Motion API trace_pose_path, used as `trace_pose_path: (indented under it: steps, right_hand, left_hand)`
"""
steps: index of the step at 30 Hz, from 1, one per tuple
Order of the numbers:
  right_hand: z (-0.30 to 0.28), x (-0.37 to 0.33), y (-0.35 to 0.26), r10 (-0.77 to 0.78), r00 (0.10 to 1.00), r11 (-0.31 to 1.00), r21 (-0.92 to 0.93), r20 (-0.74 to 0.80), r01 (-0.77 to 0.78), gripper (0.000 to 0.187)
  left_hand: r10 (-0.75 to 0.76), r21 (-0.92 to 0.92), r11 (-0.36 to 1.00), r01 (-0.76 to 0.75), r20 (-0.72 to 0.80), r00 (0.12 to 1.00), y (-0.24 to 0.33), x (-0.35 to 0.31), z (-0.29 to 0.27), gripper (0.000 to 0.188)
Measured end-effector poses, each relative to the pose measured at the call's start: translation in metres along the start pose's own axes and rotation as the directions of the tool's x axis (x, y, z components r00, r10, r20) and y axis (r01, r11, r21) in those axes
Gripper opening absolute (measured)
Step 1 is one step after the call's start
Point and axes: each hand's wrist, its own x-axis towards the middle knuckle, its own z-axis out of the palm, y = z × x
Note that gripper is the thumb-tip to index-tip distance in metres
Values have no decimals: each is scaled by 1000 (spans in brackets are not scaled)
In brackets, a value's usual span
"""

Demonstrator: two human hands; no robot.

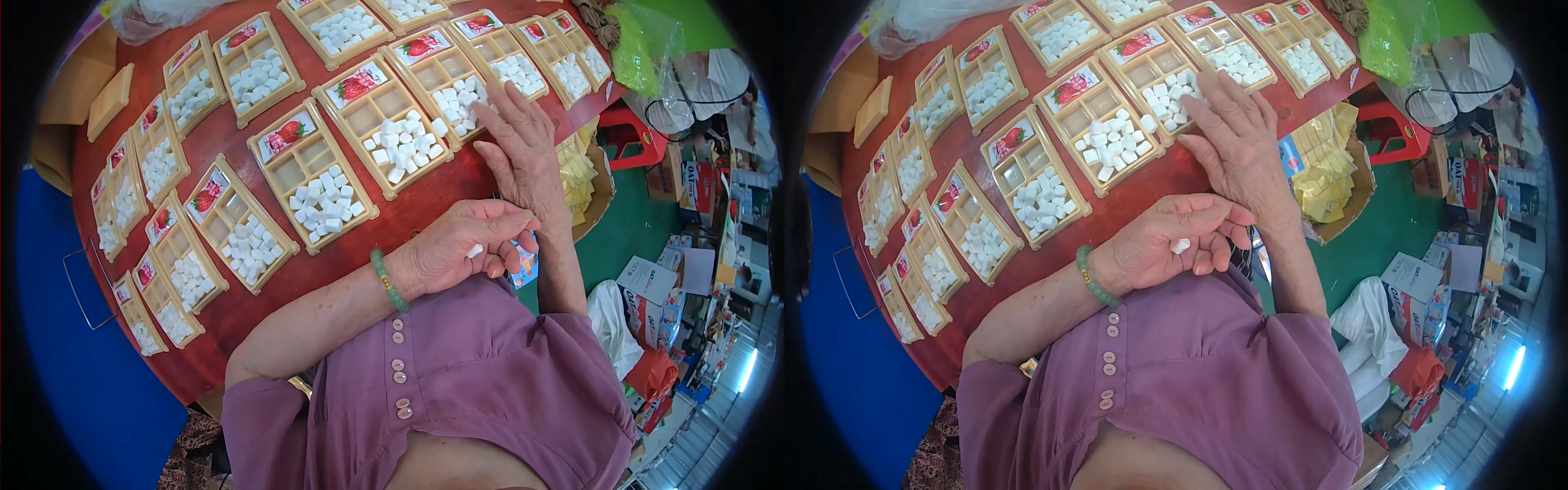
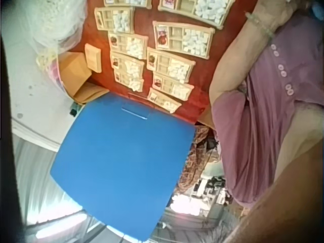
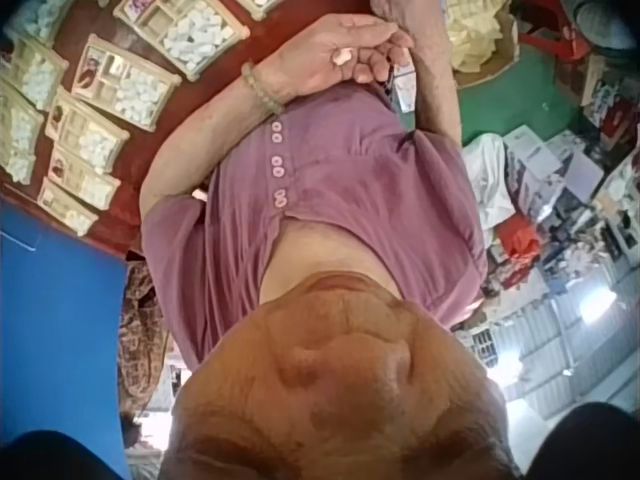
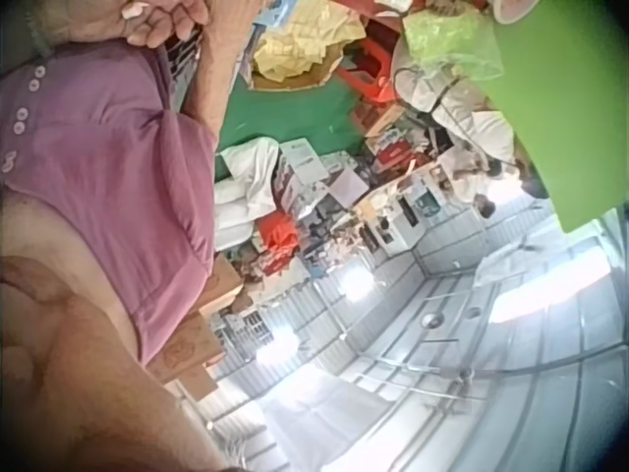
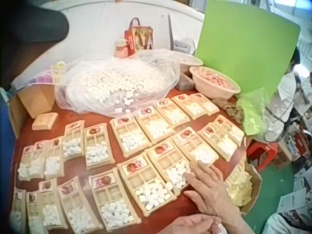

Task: Sorting and packing marshmallows into small rectangular boxes.

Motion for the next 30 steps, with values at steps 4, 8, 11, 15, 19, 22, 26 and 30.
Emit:
trace_pose_path:
  steps: [4,8,11,15,19,22,26,30]
  right_hand:
    - [-6,12,-4,-6,993,995,101,-122,18,34]
    - [-6,27,-12,-4,993,982,188,-122,27,26]
    - [-1,29,-10,-34,993,983,175,-115,54,23]
    - [3,28,-8,-21,993,976,213,-117,46,19]
    - [4,29,-9,-3,992,976,217,-124,30,17]
    - [1,30,-4,35,990,939,343,-138,15,17]
    - [-7,26,15,290,947,657,748,-139,-91,18]
    - [-11,18,21,253,959,748,655,-131,-108,17]
  left_hand:
    - [-9,13,1000,9,-5,1000,-1,0,0,40]
    - [-33,33,999,34,-29,999,0,0,1,39]
    - [-27,-12,1000,26,-43,999,-1,1,3,36]
    - [-32,-6,999,31,-61,998,0,0,5,36]
    - [-38,47,998,40,-41,998,2,0,4,38]
    - [-35,46,998,37,-37,999,2,-1,3,38]
    - [-45,47,998,46,-31,999,2,0,3,38]
    - [-46,55,997,48,-41,998,2,0,5,39]
